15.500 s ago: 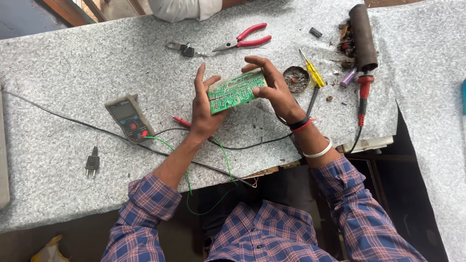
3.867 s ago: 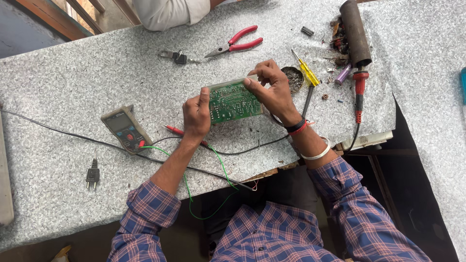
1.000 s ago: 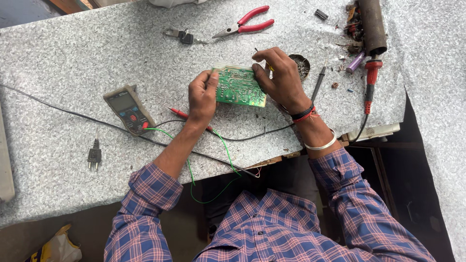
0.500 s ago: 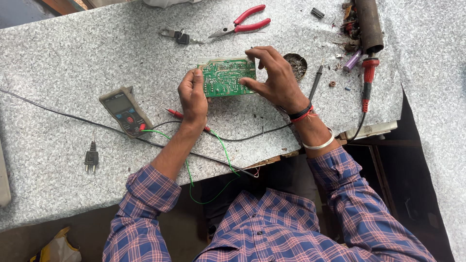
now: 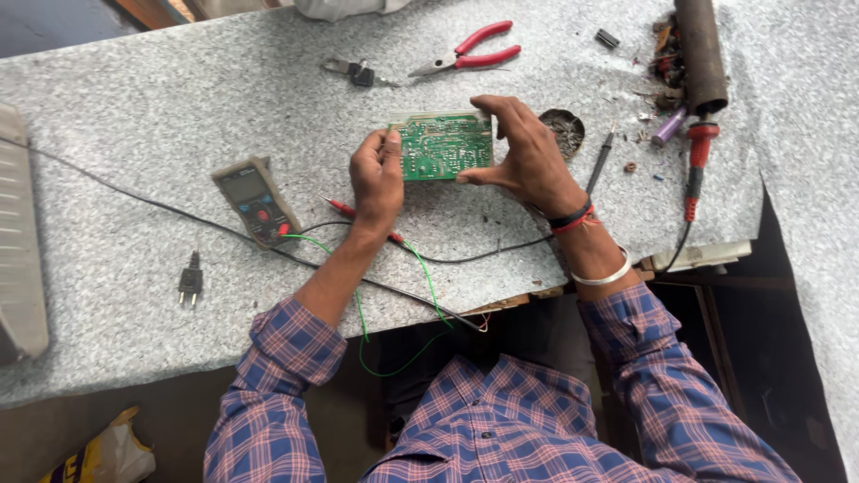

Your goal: The person removes a green circuit board from an aluminum heat-sink housing and works on its components, prying and repositioning parts by hand. They then hold the board flat on the bench and use a yellow-handled screwdriver to work on components on the board.

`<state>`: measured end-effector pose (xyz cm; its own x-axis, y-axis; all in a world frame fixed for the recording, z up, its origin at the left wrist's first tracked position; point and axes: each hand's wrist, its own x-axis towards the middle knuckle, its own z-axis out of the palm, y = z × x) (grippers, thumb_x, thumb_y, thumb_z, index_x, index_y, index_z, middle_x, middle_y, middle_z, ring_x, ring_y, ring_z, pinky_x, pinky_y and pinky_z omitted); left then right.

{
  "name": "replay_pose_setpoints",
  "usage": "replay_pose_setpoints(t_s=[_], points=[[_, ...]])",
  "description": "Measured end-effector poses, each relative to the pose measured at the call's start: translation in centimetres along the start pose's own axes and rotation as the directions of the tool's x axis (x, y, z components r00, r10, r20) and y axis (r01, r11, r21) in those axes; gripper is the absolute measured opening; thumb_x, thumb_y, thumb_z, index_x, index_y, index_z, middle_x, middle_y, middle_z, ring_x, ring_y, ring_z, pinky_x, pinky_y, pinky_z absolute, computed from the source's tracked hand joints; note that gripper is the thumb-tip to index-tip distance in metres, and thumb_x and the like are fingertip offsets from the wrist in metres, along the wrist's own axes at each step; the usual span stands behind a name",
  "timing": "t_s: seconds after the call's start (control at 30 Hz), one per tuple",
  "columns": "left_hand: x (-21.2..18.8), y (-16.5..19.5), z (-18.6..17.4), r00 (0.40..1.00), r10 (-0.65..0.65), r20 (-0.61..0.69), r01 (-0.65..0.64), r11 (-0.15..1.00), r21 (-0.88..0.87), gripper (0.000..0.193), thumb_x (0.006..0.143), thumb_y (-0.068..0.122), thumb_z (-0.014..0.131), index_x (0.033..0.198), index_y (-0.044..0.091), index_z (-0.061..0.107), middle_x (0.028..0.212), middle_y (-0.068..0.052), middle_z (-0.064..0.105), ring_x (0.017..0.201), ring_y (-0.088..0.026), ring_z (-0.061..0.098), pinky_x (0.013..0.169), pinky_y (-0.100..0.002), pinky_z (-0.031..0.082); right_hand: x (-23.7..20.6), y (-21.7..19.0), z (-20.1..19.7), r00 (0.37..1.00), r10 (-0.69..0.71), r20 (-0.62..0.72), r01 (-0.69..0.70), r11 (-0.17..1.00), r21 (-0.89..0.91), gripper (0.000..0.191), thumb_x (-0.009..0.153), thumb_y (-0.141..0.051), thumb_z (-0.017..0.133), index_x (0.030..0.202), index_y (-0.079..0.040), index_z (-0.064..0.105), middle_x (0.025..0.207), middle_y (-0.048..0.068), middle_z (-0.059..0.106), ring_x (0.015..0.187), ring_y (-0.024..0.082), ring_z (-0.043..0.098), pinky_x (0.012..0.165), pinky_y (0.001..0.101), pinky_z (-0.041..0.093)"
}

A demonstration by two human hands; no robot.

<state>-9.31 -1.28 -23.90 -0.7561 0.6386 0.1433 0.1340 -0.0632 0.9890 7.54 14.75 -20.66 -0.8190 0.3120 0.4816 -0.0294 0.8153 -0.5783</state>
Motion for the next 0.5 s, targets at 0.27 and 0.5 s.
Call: replay_pose_setpoints(t_s=[0.27, 0.5], points=[[-0.3, 1.5, -0.2, 0.999, -0.043, -0.027, 0.044, 0.999, 0.031, 0.03, 0.108, 0.026, 0.057, 0.104, -0.002, 0.067, 0.073, 0.003, 0.067, 0.061, 0.0, 0.049, 0.051, -0.023, 0.038, 0.0, -0.6, 0.3, 0.998, -0.059, 0.027, 0.058, 0.998, 0.036, 0.124, 0.065, -0.044, 0.098, 0.16, 0.001, 0.031, 0.136, 0.023, 0.057, 0.123, 0.036, 0.061, 0.1, 0.0421, 0.055], [-0.1, 1.0, 0.8, 1.0, -0.024, 0.003, 0.024, 0.996, 0.084, 0.03, 0.108, 0.026, 0.057, 0.105, -0.002, 0.069, 0.076, 0.0, 0.069, 0.064, -0.001, 0.057, 0.054, -0.022, 0.045, -0.8, 0.6, -0.9, 0.999, -0.014, 0.048, 0.018, 0.996, -0.089, 0.109, 0.068, -0.042, 0.1, 0.151, 0.0, 0.042, 0.138, 0.02, 0.06, 0.127, 0.035, 0.061, 0.104, 0.0436, 0.054]])
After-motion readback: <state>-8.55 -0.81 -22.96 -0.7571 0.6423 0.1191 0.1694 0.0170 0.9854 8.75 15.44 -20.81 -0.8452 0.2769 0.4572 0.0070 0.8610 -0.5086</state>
